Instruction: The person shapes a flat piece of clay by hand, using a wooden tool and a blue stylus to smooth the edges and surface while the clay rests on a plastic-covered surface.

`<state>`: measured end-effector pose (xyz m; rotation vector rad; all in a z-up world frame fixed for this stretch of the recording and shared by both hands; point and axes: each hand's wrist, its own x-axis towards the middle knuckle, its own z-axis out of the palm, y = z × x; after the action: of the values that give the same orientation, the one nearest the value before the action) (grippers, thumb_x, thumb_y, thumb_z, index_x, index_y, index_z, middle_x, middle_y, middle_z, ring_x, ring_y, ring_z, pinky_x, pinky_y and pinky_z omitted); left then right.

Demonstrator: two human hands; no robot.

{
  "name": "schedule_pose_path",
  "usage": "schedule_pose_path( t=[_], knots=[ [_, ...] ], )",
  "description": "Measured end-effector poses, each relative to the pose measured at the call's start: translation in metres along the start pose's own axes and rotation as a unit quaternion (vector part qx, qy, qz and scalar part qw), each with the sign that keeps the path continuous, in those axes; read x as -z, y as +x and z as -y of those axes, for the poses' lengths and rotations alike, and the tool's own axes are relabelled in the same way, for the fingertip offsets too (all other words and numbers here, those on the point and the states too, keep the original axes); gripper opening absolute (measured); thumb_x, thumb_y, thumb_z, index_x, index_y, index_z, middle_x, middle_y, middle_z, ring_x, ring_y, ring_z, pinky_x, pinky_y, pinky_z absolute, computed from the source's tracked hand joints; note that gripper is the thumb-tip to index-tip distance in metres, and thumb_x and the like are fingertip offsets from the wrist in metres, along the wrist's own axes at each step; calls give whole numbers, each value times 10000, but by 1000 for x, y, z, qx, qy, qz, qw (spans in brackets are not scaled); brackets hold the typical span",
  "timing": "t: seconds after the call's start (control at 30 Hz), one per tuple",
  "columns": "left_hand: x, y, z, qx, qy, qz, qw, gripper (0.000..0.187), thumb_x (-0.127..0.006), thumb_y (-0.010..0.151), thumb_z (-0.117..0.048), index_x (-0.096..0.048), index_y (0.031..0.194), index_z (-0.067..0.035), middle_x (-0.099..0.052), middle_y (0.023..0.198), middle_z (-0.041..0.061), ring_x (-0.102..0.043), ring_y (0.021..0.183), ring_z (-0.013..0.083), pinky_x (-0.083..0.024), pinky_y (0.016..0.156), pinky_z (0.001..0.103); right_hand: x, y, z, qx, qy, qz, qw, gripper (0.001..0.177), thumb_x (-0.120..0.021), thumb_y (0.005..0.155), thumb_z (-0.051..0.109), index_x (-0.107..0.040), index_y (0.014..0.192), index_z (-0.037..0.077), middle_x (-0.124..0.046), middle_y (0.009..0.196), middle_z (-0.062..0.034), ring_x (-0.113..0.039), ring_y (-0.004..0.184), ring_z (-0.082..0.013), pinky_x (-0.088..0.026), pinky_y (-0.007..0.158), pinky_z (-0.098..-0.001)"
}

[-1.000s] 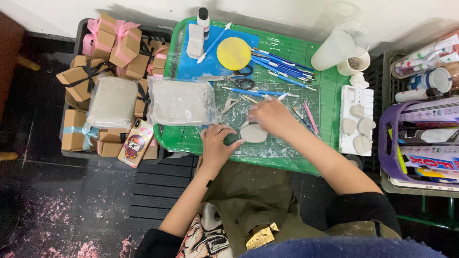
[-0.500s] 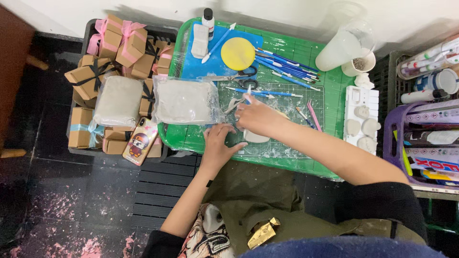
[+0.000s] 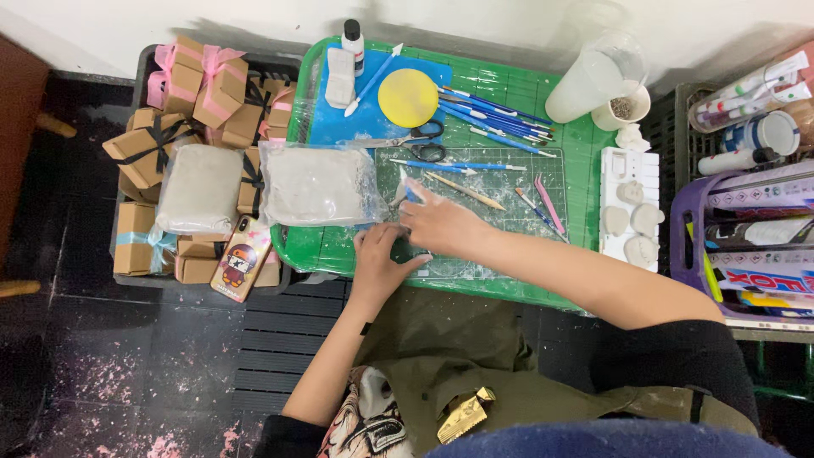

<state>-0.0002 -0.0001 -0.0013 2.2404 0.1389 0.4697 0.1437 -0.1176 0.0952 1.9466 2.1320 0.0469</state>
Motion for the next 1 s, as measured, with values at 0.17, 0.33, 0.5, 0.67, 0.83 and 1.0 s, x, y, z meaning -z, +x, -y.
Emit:
schedule_pose_path(
  t=[0.17,0.33,0.5,0.67,0.83,1.0],
  knots=[
    [1,2,0,2,17,8,1000,574,-935,663,-334,-654,1099,-88,-650,1129,62,-600,1120,281,-338,1006,449,15,-9,11,35,-23,32,999,104,-707,757,145,-794,768,201,-715,1068,42,-585,1258,-207,-193,1281,-517],
    [5,2,-5,-1,12,10,1000,528,-944,684,-380,-641,1030,-120,-649,1109,29,-607,1106,258,-341,1016,449,13,-68,-13,-175,154,-94,968,206,-700,800,161,-772,991,192,-722,1102,-55,-627,1161,-279,-387,1074,-509],
    [10,3,-7,-15,15,30,999,612,-915,710,-403,-662,1206,-149,-638,1254,25,-586,1174,249,-327,1054,460,-15,-97,51,-382,323,-32,865,191,-646,999,328,-680,1041,145,-701,980,-99,-723,823,-301,-579,693,-440],
    [16,4,-9,-56,87,85,991,713,-849,787,-418,-604,1418,-192,-559,1414,22,-545,1158,255,-312,1043,498,-29,-84,102,-409,304,-118,852,162,-630,966,249,-649,1019,97,-688,977,-80,-719,720,-312,-560,562,-431],
    [22,5,-16,-75,91,76,990,722,-794,774,-389,-591,1436,-186,-525,1448,13,-534,1136,275,-319,1036,504,-27,-65,110,-417,252,-107,867,112,-658,933,177,-632,983,80,-664,930,-107,-713,684,-316,-555,549,-433],
    [22,6,-19,-73,119,88,986,678,-801,766,-403,-619,1390,-209,-531,1453,4,-532,1117,259,-321,1027,506,-25,-56,123,-474,201,-88,853,151,-618,872,76,-619,1021,54,-670,845,-136,-719,672,-312,-561,536,-422]
  ],
)
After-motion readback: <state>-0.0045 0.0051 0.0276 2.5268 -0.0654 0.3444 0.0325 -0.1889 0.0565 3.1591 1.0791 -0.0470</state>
